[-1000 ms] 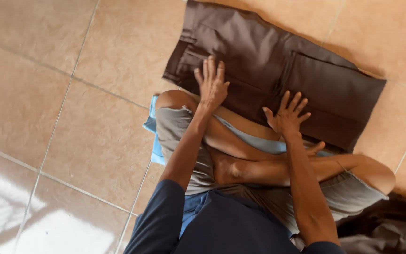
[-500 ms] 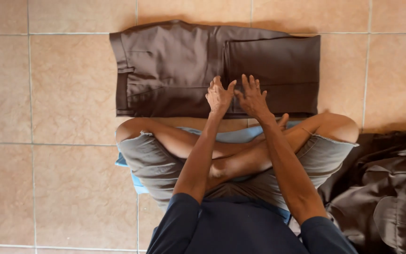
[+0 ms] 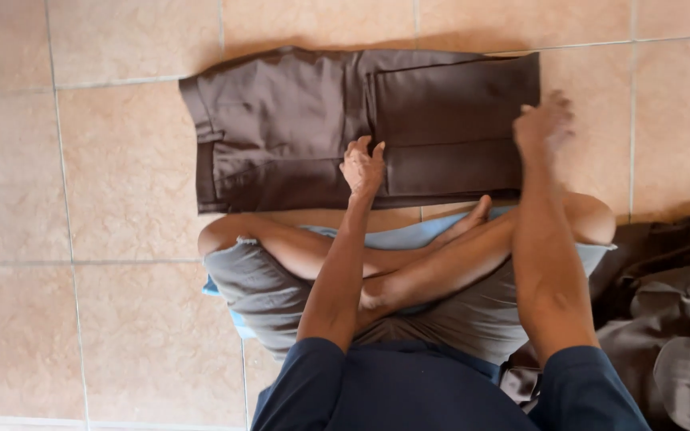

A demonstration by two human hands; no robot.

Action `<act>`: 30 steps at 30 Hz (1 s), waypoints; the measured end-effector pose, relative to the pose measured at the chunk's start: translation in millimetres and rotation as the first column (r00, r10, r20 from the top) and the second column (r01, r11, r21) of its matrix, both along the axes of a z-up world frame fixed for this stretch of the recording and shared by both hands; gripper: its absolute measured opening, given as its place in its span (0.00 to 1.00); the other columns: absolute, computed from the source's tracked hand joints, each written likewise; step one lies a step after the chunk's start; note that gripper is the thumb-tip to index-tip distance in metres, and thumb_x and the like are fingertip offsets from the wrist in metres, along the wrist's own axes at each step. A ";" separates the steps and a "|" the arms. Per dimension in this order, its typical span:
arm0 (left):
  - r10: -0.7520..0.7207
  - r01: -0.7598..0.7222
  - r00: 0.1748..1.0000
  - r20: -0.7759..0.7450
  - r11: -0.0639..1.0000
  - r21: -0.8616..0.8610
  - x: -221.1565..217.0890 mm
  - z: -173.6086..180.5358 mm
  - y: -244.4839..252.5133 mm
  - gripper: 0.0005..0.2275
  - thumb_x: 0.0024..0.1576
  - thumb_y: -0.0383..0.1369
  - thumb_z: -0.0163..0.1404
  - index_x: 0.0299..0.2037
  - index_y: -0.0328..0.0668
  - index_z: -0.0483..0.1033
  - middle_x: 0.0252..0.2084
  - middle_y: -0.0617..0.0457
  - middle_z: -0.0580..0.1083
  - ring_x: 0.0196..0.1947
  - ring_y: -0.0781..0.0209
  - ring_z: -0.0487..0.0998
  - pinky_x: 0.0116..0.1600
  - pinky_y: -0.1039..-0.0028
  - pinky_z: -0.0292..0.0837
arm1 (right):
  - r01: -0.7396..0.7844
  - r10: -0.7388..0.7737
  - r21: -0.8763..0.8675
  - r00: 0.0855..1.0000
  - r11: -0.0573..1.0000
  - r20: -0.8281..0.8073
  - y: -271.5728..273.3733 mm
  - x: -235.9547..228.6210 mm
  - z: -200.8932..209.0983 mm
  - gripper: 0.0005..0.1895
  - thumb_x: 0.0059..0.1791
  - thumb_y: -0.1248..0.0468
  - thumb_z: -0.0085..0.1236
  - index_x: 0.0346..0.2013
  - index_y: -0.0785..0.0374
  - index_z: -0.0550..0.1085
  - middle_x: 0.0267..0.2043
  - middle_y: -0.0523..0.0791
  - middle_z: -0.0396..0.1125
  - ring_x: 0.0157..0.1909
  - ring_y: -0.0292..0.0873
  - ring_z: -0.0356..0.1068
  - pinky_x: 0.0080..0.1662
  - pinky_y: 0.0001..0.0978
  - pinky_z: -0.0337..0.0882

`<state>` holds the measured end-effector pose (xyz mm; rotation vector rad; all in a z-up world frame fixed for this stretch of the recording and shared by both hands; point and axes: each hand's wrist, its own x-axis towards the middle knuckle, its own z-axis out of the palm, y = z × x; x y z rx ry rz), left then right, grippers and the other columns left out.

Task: The person is sitting on the floor, taking brown pants from a pile, smoothing them out, and folding them into a rectangular shape to add to a stack.

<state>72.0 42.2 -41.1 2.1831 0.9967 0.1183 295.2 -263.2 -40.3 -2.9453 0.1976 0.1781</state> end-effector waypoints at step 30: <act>0.207 -0.031 0.938 0.277 0.849 -0.528 -10.9 32.2 -50.9 0.19 0.51 0.36 0.57 0.52 0.40 0.77 0.39 0.48 0.80 0.40 0.51 0.81 0.49 0.65 0.76 | 0.093 0.032 0.868 0.992 0.488 -0.124 -17.4 -56.9 253.9 0.20 0.50 0.52 0.69 0.55 0.53 0.76 0.48 0.32 0.77 0.41 0.22 0.78 0.43 0.07 0.82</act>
